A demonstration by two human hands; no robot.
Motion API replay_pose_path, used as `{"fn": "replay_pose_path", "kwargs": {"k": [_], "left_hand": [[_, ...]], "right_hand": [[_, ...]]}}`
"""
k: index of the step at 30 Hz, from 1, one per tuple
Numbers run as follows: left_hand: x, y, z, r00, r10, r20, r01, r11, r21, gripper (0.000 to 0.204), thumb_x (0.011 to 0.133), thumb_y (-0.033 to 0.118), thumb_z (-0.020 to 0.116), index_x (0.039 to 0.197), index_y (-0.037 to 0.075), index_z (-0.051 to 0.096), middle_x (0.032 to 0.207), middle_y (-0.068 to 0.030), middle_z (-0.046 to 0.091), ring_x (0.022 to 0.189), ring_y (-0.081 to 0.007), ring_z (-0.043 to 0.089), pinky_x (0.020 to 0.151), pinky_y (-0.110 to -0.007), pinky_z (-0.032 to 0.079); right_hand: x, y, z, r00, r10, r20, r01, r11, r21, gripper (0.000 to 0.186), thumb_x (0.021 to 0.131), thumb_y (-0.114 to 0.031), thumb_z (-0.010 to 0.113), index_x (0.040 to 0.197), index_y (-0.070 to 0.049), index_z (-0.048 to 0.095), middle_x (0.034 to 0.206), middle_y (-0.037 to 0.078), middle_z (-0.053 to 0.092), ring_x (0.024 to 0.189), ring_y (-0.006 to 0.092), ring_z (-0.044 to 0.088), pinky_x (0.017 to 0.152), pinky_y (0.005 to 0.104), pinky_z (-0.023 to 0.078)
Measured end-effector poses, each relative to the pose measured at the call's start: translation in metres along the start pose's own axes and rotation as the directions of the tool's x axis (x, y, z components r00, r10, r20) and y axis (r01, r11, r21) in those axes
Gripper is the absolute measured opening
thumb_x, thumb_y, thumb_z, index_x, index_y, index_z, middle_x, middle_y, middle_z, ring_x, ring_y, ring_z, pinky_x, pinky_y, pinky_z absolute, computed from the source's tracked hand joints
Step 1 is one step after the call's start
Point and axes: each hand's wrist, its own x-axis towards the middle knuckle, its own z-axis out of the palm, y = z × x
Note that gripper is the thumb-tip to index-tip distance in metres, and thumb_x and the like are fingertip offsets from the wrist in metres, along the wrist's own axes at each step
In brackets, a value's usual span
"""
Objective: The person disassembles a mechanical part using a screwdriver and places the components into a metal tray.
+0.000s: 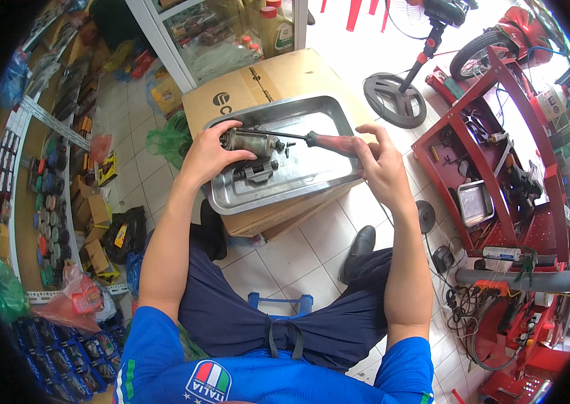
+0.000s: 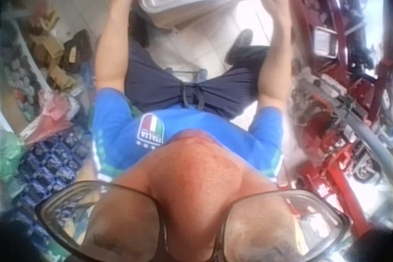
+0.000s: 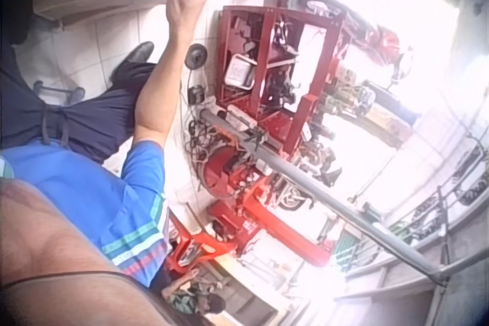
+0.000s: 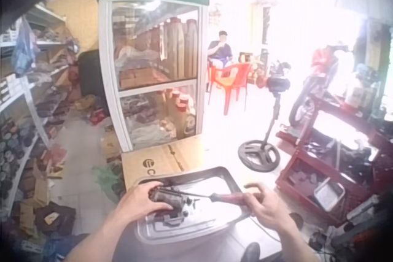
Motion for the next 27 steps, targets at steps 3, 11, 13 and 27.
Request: {"fn": "replay_pose_path", "kwargs": {"k": [3,11,13,27], "left_hand": [[-0.001,-0.003,0.0,1.0,0.012,-0.016,-0.011,1.0,0.013,0.076,0.066,0.037,0.095,0.129,0.003,0.068,0.122,-0.0198,0.071,0.115,-0.0329,0.067,0.101,-0.039,0.051],[0.0,-0.001,0.001,1.0,0.011,-0.017,-0.01,0.999,0.031,0.076,0.066,0.037,0.095,0.129,0.003,0.068,0.122,-0.0197,0.071,0.115,-0.033,0.067,0.101,-0.04,0.051],[0.0,-0.002,0.001,1.0,0.016,-0.017,-0.016,1.0,0.015,0.076,0.066,0.037,0.095,0.128,0.003,0.068,0.122,-0.0196,0.071,0.115,-0.033,0.067,0.101,-0.04,0.052],[0.0,-0.003,0.002,1.0,0.002,-0.015,-0.002,1.0,0.007,0.075,0.066,0.036,0.095,0.128,0.004,0.068,0.119,-0.0191,0.072,0.113,-0.0321,0.068,0.1,-0.039,0.052]], "right_hand": [[0.0,0.005,-0.003,0.991,-0.131,0.024,0.13,0.99,0.046,0.034,0.104,-0.027,0.064,0.127,-0.003,0.056,0.089,0.008,0.071,0.079,0.0088,0.062,0.072,0.0264,0.051],[0.003,0.014,-0.011,0.995,-0.053,0.083,0.049,0.998,0.042,0.036,0.106,-0.032,0.062,0.108,0.003,0.07,0.074,0.005,0.066,0.069,0.0087,0.061,0.061,0.026,0.048],[0.005,0.013,-0.01,0.998,-0.033,0.062,0.035,0.999,-0.018,0.037,0.106,-0.033,0.061,0.116,0.002,0.068,0.075,0.004,0.066,0.07,0.0086,0.06,0.061,0.026,0.048],[0.0,0.006,-0.011,0.991,-0.099,0.09,0.091,0.992,0.092,0.033,0.102,-0.026,0.069,0.122,-0.002,0.062,0.075,0.002,0.065,0.067,0.008,0.059,0.06,0.0245,0.047]]}}
